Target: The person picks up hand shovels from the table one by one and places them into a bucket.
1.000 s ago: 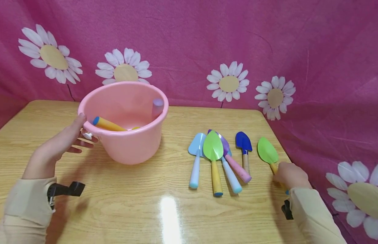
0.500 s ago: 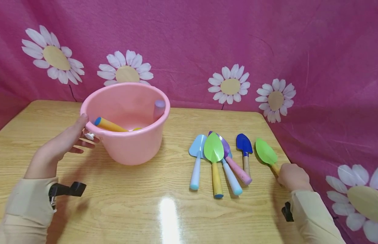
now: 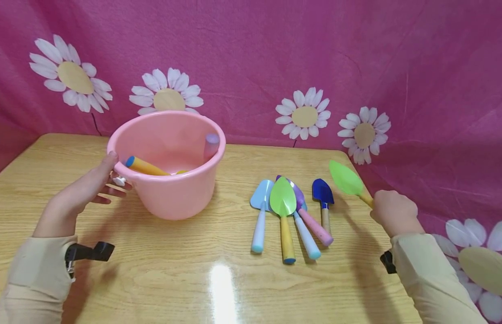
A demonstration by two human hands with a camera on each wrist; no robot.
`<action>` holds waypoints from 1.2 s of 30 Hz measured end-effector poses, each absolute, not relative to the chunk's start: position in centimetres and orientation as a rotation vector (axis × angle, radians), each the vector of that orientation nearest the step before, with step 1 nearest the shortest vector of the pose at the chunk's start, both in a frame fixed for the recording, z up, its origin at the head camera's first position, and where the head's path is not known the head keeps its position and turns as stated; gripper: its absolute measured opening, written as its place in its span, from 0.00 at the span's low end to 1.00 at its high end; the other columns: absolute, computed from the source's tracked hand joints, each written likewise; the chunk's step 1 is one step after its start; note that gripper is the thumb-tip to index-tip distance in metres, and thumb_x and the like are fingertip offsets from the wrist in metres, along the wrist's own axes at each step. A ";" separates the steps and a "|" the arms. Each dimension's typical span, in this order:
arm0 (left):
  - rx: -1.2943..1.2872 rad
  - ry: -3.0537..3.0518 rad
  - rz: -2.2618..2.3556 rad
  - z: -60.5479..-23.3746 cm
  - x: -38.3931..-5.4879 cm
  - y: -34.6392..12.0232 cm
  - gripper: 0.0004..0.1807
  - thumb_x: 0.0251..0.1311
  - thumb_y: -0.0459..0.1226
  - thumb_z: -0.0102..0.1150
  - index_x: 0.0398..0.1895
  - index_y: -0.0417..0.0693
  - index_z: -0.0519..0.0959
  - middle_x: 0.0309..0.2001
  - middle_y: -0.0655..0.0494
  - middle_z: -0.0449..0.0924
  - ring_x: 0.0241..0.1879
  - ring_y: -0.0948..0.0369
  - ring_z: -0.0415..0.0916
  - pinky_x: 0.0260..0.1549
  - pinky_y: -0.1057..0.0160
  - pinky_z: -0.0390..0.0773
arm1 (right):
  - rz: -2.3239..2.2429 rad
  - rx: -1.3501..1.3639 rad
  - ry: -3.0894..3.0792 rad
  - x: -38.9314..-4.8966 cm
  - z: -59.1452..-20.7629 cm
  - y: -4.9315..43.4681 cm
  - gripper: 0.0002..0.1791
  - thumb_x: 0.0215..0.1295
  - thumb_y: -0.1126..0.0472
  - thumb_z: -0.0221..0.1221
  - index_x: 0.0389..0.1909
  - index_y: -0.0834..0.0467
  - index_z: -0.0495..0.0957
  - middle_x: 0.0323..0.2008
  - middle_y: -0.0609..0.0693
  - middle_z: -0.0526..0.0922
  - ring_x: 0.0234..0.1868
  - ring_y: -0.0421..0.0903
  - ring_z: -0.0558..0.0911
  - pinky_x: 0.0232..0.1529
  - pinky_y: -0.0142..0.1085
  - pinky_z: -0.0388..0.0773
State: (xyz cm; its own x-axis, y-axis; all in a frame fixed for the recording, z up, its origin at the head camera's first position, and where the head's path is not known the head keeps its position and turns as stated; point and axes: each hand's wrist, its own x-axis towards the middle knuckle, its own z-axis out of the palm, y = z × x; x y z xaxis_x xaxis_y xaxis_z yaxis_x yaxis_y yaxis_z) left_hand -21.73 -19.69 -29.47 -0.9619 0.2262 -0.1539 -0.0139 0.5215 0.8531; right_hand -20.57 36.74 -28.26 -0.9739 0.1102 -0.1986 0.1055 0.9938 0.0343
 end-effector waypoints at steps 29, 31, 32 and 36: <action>0.162 2.510 1.424 -29.7 -21.9 -19.7 0.43 0.58 0.66 0.17 0.63 0.42 0.54 0.52 0.36 0.61 0.46 0.40 0.65 0.36 0.49 0.67 | 0.383 -0.244 3.212 -21.2 -19.2 28.3 0.07 0.50 0.67 0.58 0.23 0.67 0.71 0.14 0.55 0.69 0.15 0.51 0.70 0.13 0.51 0.68; 0.167 2.510 1.424 -29.7 -21.9 -19.8 0.43 0.58 0.66 0.17 0.63 0.42 0.54 0.53 0.36 0.61 0.46 0.40 0.66 0.35 0.49 0.67 | 0.412 -0.281 3.238 -21.2 -18.7 27.6 0.07 0.48 0.68 0.59 0.23 0.67 0.71 0.13 0.54 0.69 0.14 0.50 0.69 0.13 0.50 0.69; 0.167 2.513 1.425 -29.7 -21.9 -19.8 0.43 0.58 0.66 0.17 0.63 0.42 0.54 0.53 0.36 0.61 0.46 0.40 0.65 0.35 0.49 0.67 | 0.415 -0.299 3.261 -21.2 -18.5 27.3 0.07 0.48 0.67 0.60 0.22 0.67 0.71 0.13 0.54 0.68 0.13 0.50 0.68 0.12 0.50 0.69; 0.160 2.520 1.423 -29.6 -21.9 -19.8 0.43 0.57 0.67 0.18 0.63 0.43 0.54 0.52 0.36 0.61 0.46 0.40 0.65 0.36 0.49 0.67 | 0.440 -0.383 3.321 -21.1 -17.8 26.3 0.07 0.47 0.68 0.60 0.24 0.64 0.70 0.11 0.51 0.67 0.12 0.50 0.67 0.10 0.48 0.67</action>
